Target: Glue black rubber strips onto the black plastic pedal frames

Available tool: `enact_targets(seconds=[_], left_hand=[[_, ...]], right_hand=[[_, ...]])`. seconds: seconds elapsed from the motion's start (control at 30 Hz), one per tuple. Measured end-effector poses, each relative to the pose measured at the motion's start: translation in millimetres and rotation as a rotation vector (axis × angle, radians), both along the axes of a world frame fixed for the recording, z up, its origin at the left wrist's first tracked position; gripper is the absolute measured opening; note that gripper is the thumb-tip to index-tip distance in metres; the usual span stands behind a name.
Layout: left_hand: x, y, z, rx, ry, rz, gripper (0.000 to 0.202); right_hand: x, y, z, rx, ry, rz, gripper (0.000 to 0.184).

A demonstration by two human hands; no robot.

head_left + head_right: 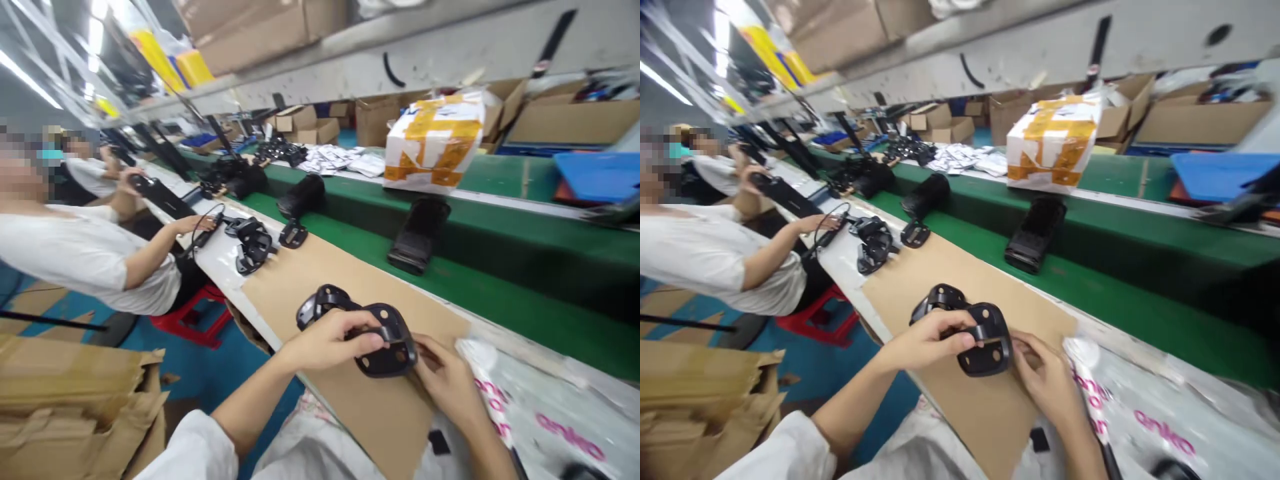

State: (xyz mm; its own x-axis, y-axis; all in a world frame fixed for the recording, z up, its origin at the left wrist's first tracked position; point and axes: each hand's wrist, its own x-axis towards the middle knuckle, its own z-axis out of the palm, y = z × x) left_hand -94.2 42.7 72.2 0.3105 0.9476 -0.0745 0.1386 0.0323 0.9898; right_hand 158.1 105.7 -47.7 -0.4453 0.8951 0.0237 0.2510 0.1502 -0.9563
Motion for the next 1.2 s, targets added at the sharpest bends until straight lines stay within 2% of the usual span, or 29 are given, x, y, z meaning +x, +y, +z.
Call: enact_targets(seconds=[0.07,0.2,0.27,0.37,0.4,0.47,0.53,0.63,0.73,0.87,0.93,1.0,1.03,1.1,1.13,1.2], left_hand=[[-29.0,-8.0,8.5,0.034,0.018,0.193,0.042],[-104.2,-21.0,22.8,0.216,0.017,0.693,0.052],[-151.5,-23.5,23.5,0.387,-0.005,0.968,0.046],[-226.2,-21.5,14.5,0.595,0.034,1.33,0.04],[-249.2,-19.2,9.3,0.589,0.095,1.451,0.037],[-288.1,-12.8,-2.8,0.409,0.301,1.641,0.031],[-315.5,-4.2,-16.0,0.3,0.379,1.693,0.029],[-337.4,10.7,-33.7,0.199,0.451,1.691,0.025],[-344.8,24.6,-44.2,0.121,0.543,1.652,0.022],[-339.9,37.1,-44.1,0.132,0.687,1.612,0.026],[-327.5,39.8,-38.6,0.212,0.768,1.553,0.028],[-303.5,39.5,-30.1,0.353,0.857,1.364,0.025],[-286.3,38.2,-25.0,0.431,0.898,1.21,0.024],[-242.3,34.6,-14.6,0.527,0.922,0.851,0.029],[-216.9,33.0,-10.1,0.546,0.934,0.626,0.031],[-165.1,32.0,-5.2,0.613,0.944,0.254,0.032]], right_hand=[[-2.6,1.3,-5.8,-0.006,-0.079,-0.06,0.039],[-5.2,6.6,-13.4,-0.054,-0.09,-0.146,0.049],[-5.5,9.3,-14.1,-0.093,-0.076,-0.149,0.05],[-6.0,12.0,-13.3,-0.139,-0.08,-0.153,0.052],[-6.3,12.5,-13.1,-0.147,-0.089,-0.157,0.053],[-6.8,13.3,-13.1,-0.157,-0.111,-0.173,0.056],[-7.3,13.9,-13.9,-0.167,-0.116,-0.181,0.058],[-8.0,14.6,-15.4,-0.171,-0.088,-0.197,0.06],[-8.3,14.3,-15.5,-0.16,-0.064,-0.2,0.062],[-8.3,11.4,-14.1,-0.121,-0.065,-0.173,0.064],[-8.5,9.9,-14.3,-0.105,-0.056,-0.16,0.064],[-8.6,9.0,-14.9,-0.092,-0.043,-0.147,0.064],[-8.7,8.8,-15.3,-0.087,-0.037,-0.143,0.063],[-8.8,8.3,-15.8,-0.081,-0.028,-0.136,0.062],[-9.1,7.9,-15.8,-0.081,-0.022,-0.133,0.061],[-10.0,6.5,-15.0,-0.083,-0.001,-0.132,0.059]])
